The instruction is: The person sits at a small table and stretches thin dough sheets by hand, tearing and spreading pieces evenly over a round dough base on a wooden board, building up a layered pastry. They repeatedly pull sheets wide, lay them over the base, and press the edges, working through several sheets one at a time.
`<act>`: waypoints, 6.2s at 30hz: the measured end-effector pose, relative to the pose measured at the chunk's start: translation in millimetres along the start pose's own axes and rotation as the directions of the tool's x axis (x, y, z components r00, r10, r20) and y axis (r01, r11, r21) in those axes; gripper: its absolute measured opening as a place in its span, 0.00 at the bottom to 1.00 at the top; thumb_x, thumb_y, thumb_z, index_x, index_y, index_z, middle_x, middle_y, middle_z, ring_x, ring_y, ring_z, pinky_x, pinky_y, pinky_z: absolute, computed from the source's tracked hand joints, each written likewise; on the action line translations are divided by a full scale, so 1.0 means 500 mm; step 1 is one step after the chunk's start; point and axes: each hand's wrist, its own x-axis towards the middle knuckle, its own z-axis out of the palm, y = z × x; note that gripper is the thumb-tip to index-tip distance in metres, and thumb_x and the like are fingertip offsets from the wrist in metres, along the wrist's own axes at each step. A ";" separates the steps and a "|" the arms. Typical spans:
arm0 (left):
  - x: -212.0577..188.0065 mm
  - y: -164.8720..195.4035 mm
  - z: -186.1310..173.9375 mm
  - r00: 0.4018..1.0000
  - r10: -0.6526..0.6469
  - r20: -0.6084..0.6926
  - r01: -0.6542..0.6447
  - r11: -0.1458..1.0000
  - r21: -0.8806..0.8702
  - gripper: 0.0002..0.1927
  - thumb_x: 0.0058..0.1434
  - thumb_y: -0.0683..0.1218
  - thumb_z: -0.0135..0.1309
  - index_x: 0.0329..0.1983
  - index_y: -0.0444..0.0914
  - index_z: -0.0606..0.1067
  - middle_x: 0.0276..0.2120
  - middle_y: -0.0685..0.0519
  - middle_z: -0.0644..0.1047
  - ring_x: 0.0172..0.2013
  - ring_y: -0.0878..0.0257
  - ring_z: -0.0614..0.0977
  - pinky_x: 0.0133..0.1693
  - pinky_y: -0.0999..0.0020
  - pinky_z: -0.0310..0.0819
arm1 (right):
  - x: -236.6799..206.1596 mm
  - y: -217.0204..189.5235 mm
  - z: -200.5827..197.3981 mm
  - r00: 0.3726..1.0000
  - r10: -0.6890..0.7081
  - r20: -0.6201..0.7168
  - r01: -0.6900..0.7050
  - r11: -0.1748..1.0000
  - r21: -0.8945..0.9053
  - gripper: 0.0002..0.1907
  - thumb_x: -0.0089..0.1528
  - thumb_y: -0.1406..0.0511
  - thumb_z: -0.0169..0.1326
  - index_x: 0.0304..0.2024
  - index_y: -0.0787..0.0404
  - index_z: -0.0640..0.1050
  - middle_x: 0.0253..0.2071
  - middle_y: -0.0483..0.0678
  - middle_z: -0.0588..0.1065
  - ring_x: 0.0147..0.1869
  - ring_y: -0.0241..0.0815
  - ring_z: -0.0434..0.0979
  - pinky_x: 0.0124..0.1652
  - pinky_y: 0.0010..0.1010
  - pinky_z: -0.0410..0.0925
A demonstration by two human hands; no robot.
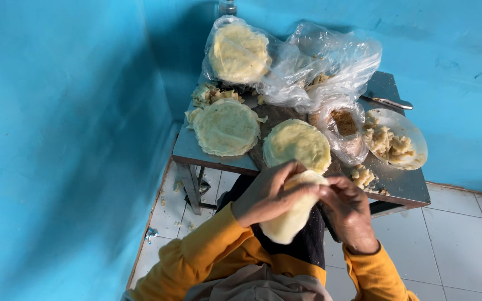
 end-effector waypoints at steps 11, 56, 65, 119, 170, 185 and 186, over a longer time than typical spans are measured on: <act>-0.108 0.052 0.031 0.965 -0.250 0.084 0.261 0.862 -0.434 0.09 0.72 0.43 0.56 0.42 0.31 0.76 0.31 0.57 0.73 0.32 0.74 0.72 0.34 0.78 0.68 | -0.044 -0.017 -0.038 0.973 0.011 -0.229 -0.065 0.970 -0.233 0.06 0.67 0.69 0.56 0.45 0.67 0.77 0.40 0.48 0.78 0.42 0.37 0.77 0.45 0.29 0.71; -0.157 0.067 0.122 0.927 0.087 -0.365 -0.113 0.992 -0.051 0.05 0.67 0.38 0.54 0.44 0.30 0.73 0.40 0.47 0.78 0.41 0.63 0.82 0.47 0.69 0.79 | -0.128 0.014 0.050 0.975 0.127 -0.182 -0.173 0.950 -0.262 0.12 0.62 0.69 0.54 0.48 0.64 0.74 0.40 0.47 0.75 0.41 0.32 0.73 0.42 0.24 0.68; -0.179 0.017 0.145 0.924 -0.258 -0.283 0.023 0.774 -0.633 0.07 0.71 0.43 0.49 0.47 0.34 0.71 0.52 0.46 0.77 0.56 0.64 0.79 0.60 0.69 0.72 | -0.102 0.042 0.001 0.969 -0.010 -0.246 -0.028 0.988 -0.154 0.05 0.67 0.76 0.51 0.45 0.67 0.73 0.38 0.52 0.76 0.39 0.39 0.79 0.40 0.28 0.73; -0.182 -0.113 0.096 0.650 -0.315 -0.692 -0.608 0.331 -0.721 0.08 0.76 0.47 0.54 0.46 0.37 0.72 0.32 0.54 0.75 0.29 0.69 0.76 0.38 0.66 0.79 | -0.094 0.008 -0.099 0.902 0.146 -0.406 -0.097 0.986 0.139 0.10 0.62 0.65 0.60 0.44 0.60 0.77 0.36 0.47 0.78 0.37 0.43 0.81 0.38 0.36 0.76; 0.146 -0.085 -0.084 0.875 -0.111 -0.471 0.350 0.817 0.458 0.11 0.60 0.54 0.60 0.37 0.42 0.79 0.27 0.51 0.83 0.26 0.56 0.83 0.32 0.58 0.75 | 0.217 -0.055 -0.026 0.993 -0.105 -0.052 -0.040 0.120 -0.992 0.22 0.63 0.61 0.61 0.57 0.61 0.76 0.25 0.50 0.78 0.25 0.40 0.77 0.28 0.36 0.69; 0.025 0.106 -0.084 0.978 -0.107 0.176 0.150 0.956 -0.252 0.17 0.62 0.47 0.62 0.53 0.39 0.76 0.38 0.60 0.77 0.31 0.71 0.75 0.30 0.75 0.70 | 0.018 -0.001 0.025 0.980 0.146 0.138 -0.124 0.979 -0.160 0.15 0.63 0.74 0.57 0.53 0.68 0.76 0.48 0.54 0.80 0.48 0.41 0.79 0.51 0.34 0.73; 0.021 0.105 -0.088 0.986 -0.062 0.154 0.094 0.973 -0.211 0.18 0.61 0.46 0.63 0.53 0.39 0.76 0.42 0.61 0.77 0.35 0.72 0.77 0.35 0.75 0.73 | 0.016 -0.001 0.010 0.990 0.101 0.103 -0.089 0.989 -0.118 0.10 0.64 0.74 0.56 0.49 0.69 0.76 0.46 0.55 0.80 0.50 0.42 0.81 0.52 0.35 0.74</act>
